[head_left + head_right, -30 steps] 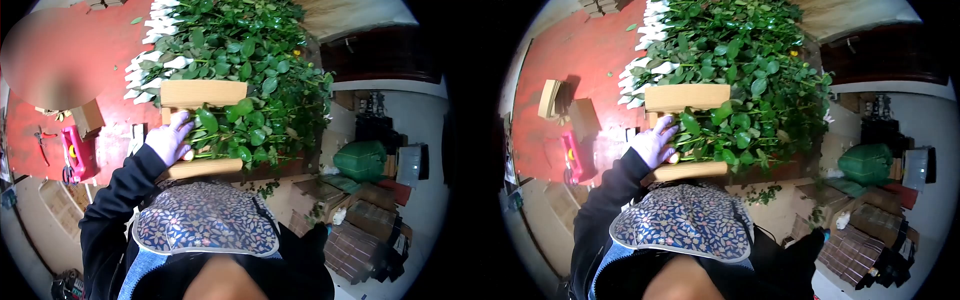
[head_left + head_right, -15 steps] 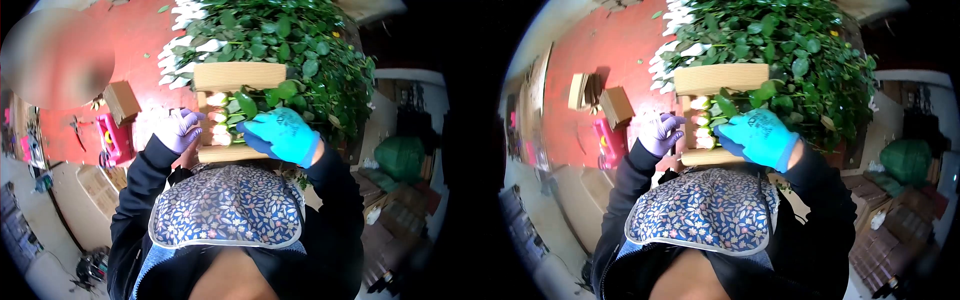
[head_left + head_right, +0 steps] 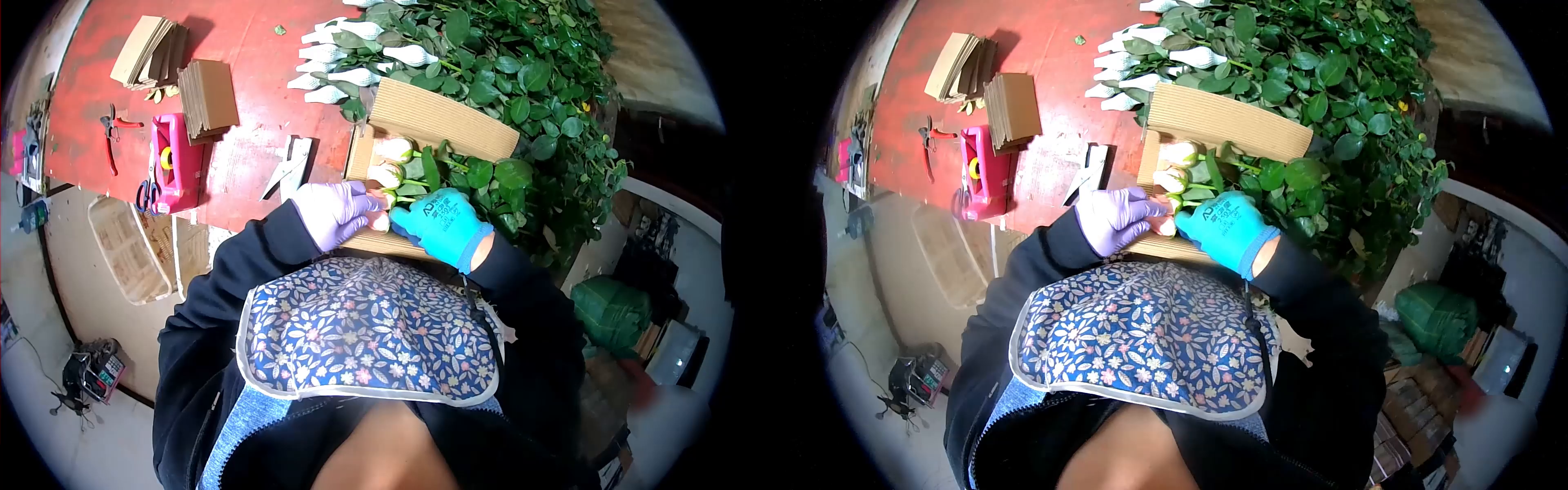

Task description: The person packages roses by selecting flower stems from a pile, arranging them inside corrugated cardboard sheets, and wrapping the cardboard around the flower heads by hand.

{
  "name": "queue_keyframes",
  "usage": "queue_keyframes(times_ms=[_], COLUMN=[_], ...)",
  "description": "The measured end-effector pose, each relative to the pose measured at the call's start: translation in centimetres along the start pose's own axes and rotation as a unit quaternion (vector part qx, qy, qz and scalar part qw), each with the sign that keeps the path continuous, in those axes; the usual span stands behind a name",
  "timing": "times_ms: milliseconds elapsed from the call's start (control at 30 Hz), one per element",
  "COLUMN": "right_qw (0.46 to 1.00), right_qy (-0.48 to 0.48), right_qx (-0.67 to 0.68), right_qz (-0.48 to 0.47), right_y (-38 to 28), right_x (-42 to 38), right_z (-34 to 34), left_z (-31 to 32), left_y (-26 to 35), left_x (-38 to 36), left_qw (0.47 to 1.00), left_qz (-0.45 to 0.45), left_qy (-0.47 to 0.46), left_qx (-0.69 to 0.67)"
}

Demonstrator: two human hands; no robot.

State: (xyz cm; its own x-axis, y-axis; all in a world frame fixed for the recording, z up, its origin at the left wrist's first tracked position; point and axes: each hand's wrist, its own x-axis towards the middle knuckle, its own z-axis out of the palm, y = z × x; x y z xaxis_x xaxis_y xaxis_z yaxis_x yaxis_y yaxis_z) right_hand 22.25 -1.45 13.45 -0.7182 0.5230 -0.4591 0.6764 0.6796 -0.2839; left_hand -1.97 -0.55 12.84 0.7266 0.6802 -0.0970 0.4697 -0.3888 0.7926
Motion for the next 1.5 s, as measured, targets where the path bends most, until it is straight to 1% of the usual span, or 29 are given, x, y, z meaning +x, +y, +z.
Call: queue_keyframes(times_ms=[33,100,267,300,333,367,433,467,500,567,600,700,767,833,900,933,1000,1033,1100,1167,1200,1233,1300,1333,1367,1433,1467,1500], right_qw=[1.0,1.0,0.999,0.998,0.995,0.994,0.991,0.992,0.988,0.981,0.98,0.981,0.988,0.99,0.991,0.993,0.995,0.995,0.995,0.985,0.986,0.986,0.968,0.977,0.976,0.982,0.991,0.994], right_qy=[0.0,0.021,0.048,0.054,0.083,0.092,0.127,0.124,0.153,0.19,0.196,0.192,0.152,0.138,0.126,0.11,0.094,0.097,0.099,0.167,0.157,0.157,0.212,0.197,0.201,0.135,0.096,0.063], right_qx=[0.002,-0.008,0.003,-0.005,0.033,0.042,0.018,-0.005,-0.001,0.013,0.016,0.003,0.009,0.018,0.029,0.036,0.044,0.015,-0.018,0.033,0.04,0.039,0.128,0.079,0.081,0.119,0.072,0.063], right_qz=[0.002,-0.015,-0.017,-0.02,-0.037,-0.026,-0.028,-0.026,-0.023,-0.034,-0.025,-0.01,-0.003,0.006,0.017,0.015,0.01,0.012,0.012,-0.021,-0.039,-0.04,-0.026,0.015,0.023,0.063,0.064,0.064], right_y=[0.0,0.1,0.3,0.2,0.5,0.7,0.8,0.6,0.5,0.7,0.7,0.5,0.3,0.2,0.1,0.2,0.2,0.0,0.1,0.4,0.7,0.8,0.9,0.9,1.0,1.4,0.8,0.3], right_x=[-0.1,-0.3,-0.3,-0.4,-0.4,-0.4,-0.4,-0.3,-0.2,0.1,0.0,-0.4,-0.4,-0.4,-0.3,-0.2,0.0,-0.1,-0.2,-0.6,-0.9,-1.3,-2.0,-1.8,-1.5,-0.9,-0.9,-0.6], right_z=[0.1,0.3,0.4,0.3,0.7,1.0,1.5,1.1,1.3,2.3,2.5,2.0,1.7,1.1,1.0,1.1,1.1,1.1,1.2,1.0,0.7,-0.3,-2.0,-1.7,-0.9,0.2,0.0,-0.1], left_z=[0.4,1.4,1.5,2.1,2.3,2.0,1.5,1.6,1.8,2.2,2.4,2.8,2.8,2.4,1.1,0.5,-0.3,0.2,1.2,1.1,1.2,1.3,1.5,1.6,1.6,1.7,1.9,2.1], left_y=[-0.2,-0.7,-0.7,-1.4,-1.8,-1.6,-0.9,-1.0,-1.1,-1.6,-1.7,-2.2,-2.5,-2.4,-1.4,-0.4,1.8,1.8,2.0,2.2,2.1,2.1,1.9,1.8,1.8,1.7,1.4,1.0], left_x=[0.0,-0.1,0.1,-0.1,-0.2,-0.2,-0.2,-0.2,-0.2,0.0,0.1,0.0,-0.1,0.0,0.3,0.4,0.6,0.7,0.8,0.8,0.7,0.6,0.7,0.7,0.7,0.6,0.5,0.4], left_qw=[1.0,0.999,0.999,0.998,0.995,0.996,0.994,0.994,0.995,0.998,0.998,0.996,0.996,0.996,0.999,0.999,0.998,0.999,1.0,1.0,0.999,0.999,0.999,0.998,0.998,0.999,0.999,0.999], left_qz=[0.001,0.023,0.001,0.008,0.015,0.02,-0.054,-0.05,-0.045,-0.032,-0.032,-0.037,-0.033,-0.029,-0.026,-0.025,-0.042,-0.013,0.008,0.01,0.009,0.008,0.026,0.044,0.05,0.023,0.031,0.038], left_qy=[-0.003,0.027,-0.015,0.007,0.028,0.013,0.026,0.027,0.013,0.024,0.024,0.026,0.021,0.017,0.018,0.015,-0.005,-0.009,0.003,0.005,0.003,-0.001,0.016,0.031,0.025,0.003,-0.005,0.0], left_qx=[0.0,-0.017,-0.031,-0.061,-0.091,-0.086,-0.092,-0.093,-0.089,-0.051,-0.056,-0.083,-0.083,-0.082,-0.021,-0.019,0.056,0.043,0.008,0.012,0.032,0.052,0.042,0.03,0.032,0.037,0.04,0.031])
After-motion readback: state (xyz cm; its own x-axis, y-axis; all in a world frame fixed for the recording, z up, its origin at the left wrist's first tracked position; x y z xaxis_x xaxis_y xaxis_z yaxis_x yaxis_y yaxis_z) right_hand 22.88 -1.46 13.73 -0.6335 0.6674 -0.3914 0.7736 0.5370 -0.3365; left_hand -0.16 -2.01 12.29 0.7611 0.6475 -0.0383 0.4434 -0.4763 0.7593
